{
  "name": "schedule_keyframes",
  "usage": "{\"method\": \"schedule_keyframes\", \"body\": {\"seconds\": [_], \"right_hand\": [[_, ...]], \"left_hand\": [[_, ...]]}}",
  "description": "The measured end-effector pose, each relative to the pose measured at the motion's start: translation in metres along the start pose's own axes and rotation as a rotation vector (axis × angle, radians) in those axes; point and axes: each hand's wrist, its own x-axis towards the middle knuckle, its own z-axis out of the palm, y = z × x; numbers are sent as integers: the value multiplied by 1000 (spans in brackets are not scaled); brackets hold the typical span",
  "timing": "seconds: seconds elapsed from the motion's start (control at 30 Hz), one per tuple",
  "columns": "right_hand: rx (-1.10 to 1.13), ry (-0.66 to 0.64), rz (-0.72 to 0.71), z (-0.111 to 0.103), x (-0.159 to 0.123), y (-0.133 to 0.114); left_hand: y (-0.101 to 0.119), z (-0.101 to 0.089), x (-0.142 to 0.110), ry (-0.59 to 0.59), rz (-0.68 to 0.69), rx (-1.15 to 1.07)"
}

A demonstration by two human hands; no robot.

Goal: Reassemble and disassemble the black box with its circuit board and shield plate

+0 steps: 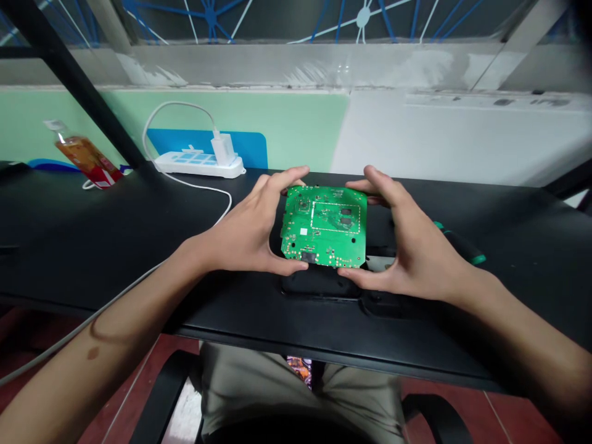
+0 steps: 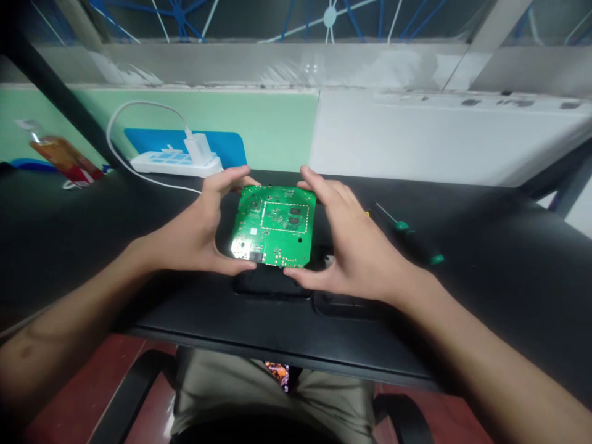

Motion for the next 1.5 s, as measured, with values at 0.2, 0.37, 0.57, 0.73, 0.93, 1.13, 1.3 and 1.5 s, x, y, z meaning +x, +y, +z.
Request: {"method": "schedule_keyframes", "body": {"seconds": [0.2, 0.37, 0.57, 0.73, 0.93, 1.13, 1.3, 1.5], "right_hand": [[0, 18, -22, 1, 0, 0], [-36, 33, -24, 4, -1, -1], [-78, 70, -74, 8, 0, -8], [-83, 106, -80, 9, 0, -11], [-31, 159, -136, 7, 1, -11], [164, 114, -87, 7, 0, -9], [131, -6, -41, 13, -2, -3], [203, -25, -35, 17, -2, -8]], "left_hand": [[3, -1, 0, -23, 3, 38], [8, -4, 2, -45, 27, 77], [21, -1, 15, -48, 79, 133], [32, -1, 29, -90, 68, 137], [38, -5, 35, -89, 48, 130], [34, -8, 27, -11, 58, -80], [30, -8, 22, 24, 66, -284], [37, -7, 21, 30, 23, -363]]}}
